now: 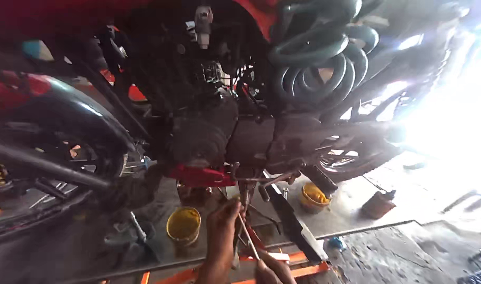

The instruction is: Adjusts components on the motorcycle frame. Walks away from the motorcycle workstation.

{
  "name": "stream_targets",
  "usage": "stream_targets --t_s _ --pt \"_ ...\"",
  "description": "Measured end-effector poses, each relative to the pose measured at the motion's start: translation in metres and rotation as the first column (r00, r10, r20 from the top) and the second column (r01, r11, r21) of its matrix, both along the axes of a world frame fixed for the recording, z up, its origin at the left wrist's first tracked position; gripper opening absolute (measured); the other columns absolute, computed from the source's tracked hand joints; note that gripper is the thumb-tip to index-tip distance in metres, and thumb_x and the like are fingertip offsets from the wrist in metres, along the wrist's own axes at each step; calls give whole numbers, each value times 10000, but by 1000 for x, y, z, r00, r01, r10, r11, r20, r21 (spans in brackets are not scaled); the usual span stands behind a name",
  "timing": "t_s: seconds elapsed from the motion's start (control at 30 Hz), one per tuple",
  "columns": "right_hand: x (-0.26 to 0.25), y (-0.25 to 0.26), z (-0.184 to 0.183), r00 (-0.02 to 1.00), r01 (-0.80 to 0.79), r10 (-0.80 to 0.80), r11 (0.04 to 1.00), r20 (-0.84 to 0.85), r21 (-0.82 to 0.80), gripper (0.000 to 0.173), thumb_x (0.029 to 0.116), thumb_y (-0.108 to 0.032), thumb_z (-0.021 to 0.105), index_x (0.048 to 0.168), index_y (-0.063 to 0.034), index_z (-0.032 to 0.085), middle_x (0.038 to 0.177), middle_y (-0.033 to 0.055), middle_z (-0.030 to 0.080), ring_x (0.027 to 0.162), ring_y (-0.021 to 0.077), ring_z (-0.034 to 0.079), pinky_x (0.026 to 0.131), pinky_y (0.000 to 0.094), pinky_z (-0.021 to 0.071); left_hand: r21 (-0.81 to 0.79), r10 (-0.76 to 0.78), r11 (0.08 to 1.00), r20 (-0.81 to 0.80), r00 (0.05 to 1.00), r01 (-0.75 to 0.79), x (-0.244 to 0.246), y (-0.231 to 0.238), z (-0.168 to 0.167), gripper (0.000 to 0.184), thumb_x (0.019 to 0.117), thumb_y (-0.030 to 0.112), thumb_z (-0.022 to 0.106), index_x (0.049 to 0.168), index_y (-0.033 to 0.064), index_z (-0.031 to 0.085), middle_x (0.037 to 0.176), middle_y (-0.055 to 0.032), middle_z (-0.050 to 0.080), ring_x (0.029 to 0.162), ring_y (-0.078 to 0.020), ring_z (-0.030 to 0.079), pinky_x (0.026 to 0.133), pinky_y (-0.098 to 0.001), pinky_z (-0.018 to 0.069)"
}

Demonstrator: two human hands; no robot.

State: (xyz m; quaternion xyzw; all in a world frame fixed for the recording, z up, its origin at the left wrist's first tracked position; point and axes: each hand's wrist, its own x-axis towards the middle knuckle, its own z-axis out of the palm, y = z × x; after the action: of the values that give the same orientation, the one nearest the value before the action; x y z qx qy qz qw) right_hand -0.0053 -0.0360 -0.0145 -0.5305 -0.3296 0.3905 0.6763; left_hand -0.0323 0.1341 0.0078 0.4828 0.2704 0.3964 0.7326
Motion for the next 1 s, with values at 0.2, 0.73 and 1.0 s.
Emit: stream_targets --t_s 0.2,0.73,1.0 --pt "14 76 17 972 -154 161 987 -169 55 384 1103 -211 341 1387 0 489 669 22 566 497 124 562 448 294 528 371 220 917 -158 963 -148 14 48 17 231 1012 164 640 1191 43 721 939 -51 739 762 -125 690 691 -292 587" --pt "-1 119 81 539 51 254 942 -803 332 409 1135 -315 253 1147 -68 579 743 49 647 605 135 666 572 262 591 581 -9 809 -141 990 90 24 99 11 289 1048 195 558 1257 72 716 1146 -42 754 1010 -156 730 897 -345 613" --pt "-5 142 90 627 130 324 853 -709 505 255 1051 -251 515 1154 -60 649 732 -12 608 580 69 596 552 221 538 701 -133 686 -142 981 195 18 123 2 350 1021 93 501 1322 69 680 1162 -31 741 1026 -92 705 924 -301 592"
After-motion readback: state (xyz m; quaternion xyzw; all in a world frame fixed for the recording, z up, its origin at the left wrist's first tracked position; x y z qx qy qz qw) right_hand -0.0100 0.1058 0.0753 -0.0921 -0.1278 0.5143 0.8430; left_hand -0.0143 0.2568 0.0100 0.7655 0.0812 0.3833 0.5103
